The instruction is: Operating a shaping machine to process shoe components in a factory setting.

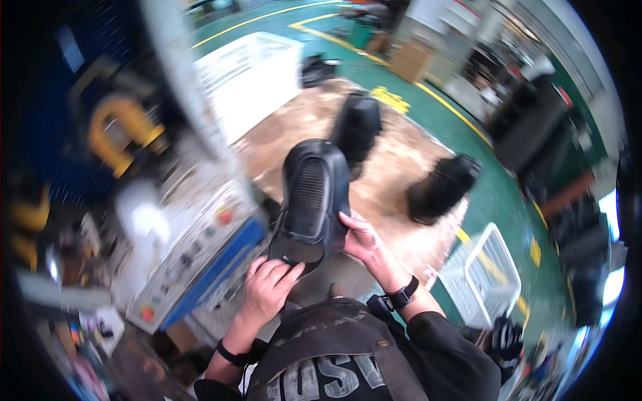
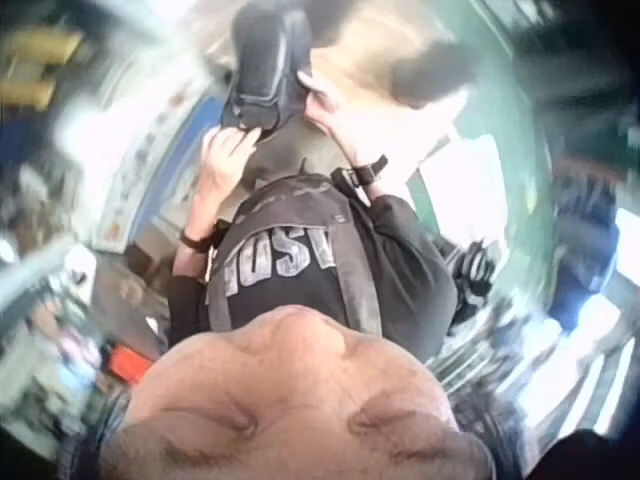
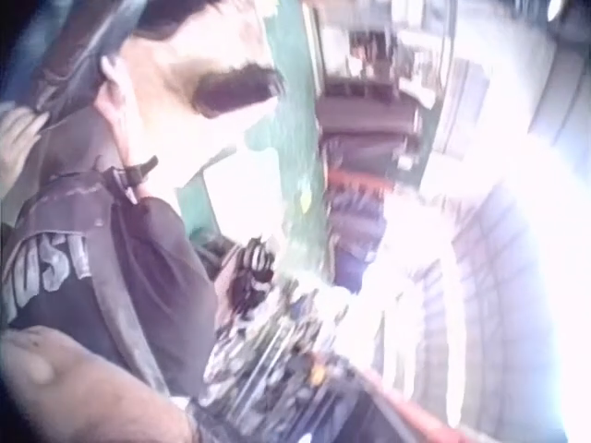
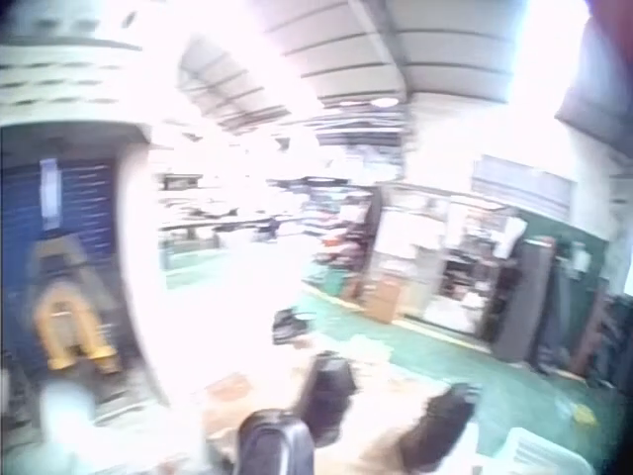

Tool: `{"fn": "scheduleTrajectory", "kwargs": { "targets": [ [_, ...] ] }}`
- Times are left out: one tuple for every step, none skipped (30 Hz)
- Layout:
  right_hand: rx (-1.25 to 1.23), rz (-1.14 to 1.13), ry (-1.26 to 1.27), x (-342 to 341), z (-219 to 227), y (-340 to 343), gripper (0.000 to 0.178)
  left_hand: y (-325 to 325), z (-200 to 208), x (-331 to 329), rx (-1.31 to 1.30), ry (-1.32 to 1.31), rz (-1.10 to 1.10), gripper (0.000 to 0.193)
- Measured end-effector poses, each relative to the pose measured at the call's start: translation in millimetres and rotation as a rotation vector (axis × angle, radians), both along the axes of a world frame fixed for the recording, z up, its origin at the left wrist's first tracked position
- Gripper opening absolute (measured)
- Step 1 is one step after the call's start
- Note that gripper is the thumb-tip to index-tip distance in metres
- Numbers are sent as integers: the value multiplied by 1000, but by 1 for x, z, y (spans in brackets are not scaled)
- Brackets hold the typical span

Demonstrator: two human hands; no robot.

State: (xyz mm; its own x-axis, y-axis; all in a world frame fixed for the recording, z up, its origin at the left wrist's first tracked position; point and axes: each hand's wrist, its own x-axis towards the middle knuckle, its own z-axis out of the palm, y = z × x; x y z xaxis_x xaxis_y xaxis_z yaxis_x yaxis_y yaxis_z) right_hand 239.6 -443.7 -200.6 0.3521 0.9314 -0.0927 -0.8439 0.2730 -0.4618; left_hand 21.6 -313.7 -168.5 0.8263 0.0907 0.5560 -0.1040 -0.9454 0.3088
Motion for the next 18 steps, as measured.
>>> {"fn": "scheduleTrajectory", "kwargs": {
  "targets": [
    [36, -23, -7, 16, 5, -25, 34, -11, 2, 21, -32, 4, -104, 41],
    [76, -92, -45, 32, 16, -51, 31, -24, 4, 43, -64, 11, -200, 39],
    [46, -215, -85, 46, 25, -78, 30, -38, 11, 69, -52, 7, -255, 39],
    [32, -352, -157, 64, 36, -107, 30, -53, 20, 101, -33, -58, -338, 39],
    [13, -483, -227, 81, 48, -137, 31, -71, 32, 133, -19, -123, -417, 40],
    [50, -555, -288, 98, 62, -165, 34, -87, 46, 162, -17, -150, -486, 41],
    [86, -615, -349, 116, 70, -191, 37, -102, 55, 192, -10, -179, -545, 44],
    [24, -723, -309, 134, 74, -219, 41, -120, 60, 225, -17, -229, -596, 47],
    [-42, -834, -264, 147, 76, -248, 44, -138, 62, 258, -50, -229, -636, 46],
    [-97, -897, -342, 153, 82, -268, 47, -158, 72, 286, -91, -225, -651, 45],
    [-151, -952, -421, 158, 88, -286, 49, -171, 74, 315, -106, -219, -670, 42],
    [-106, -999, -413, 166, 68, -311, 52, -188, 77, 343, -129, -182, -675, 40],
    [-97, -1000, -414, 167, 55, -322, 52, -197, 74, 372, -151, -167, -689, 39],
    [-156, -1014, -331, 163, 44, -331, 53, -204, 66, 402, -184, -158, -682, 39],
    [-220, -1028, -245, 156, 31, -340, 54, -212, 57, 428, -190, -120, -654, 42],
    [-282, -992, -216, 149, 18, -344, 54, -216, 42, 454, -203, -86, -642, 44],
    [-346, -954, -185, 141, 4, -347, 53, -220, 28, 473, -218, -50, -630, 45],
    [-344, -945, -142, 132, -12, -352, 50, -229, 20, 485, -223, -45, -639, 45]
  ]
}}
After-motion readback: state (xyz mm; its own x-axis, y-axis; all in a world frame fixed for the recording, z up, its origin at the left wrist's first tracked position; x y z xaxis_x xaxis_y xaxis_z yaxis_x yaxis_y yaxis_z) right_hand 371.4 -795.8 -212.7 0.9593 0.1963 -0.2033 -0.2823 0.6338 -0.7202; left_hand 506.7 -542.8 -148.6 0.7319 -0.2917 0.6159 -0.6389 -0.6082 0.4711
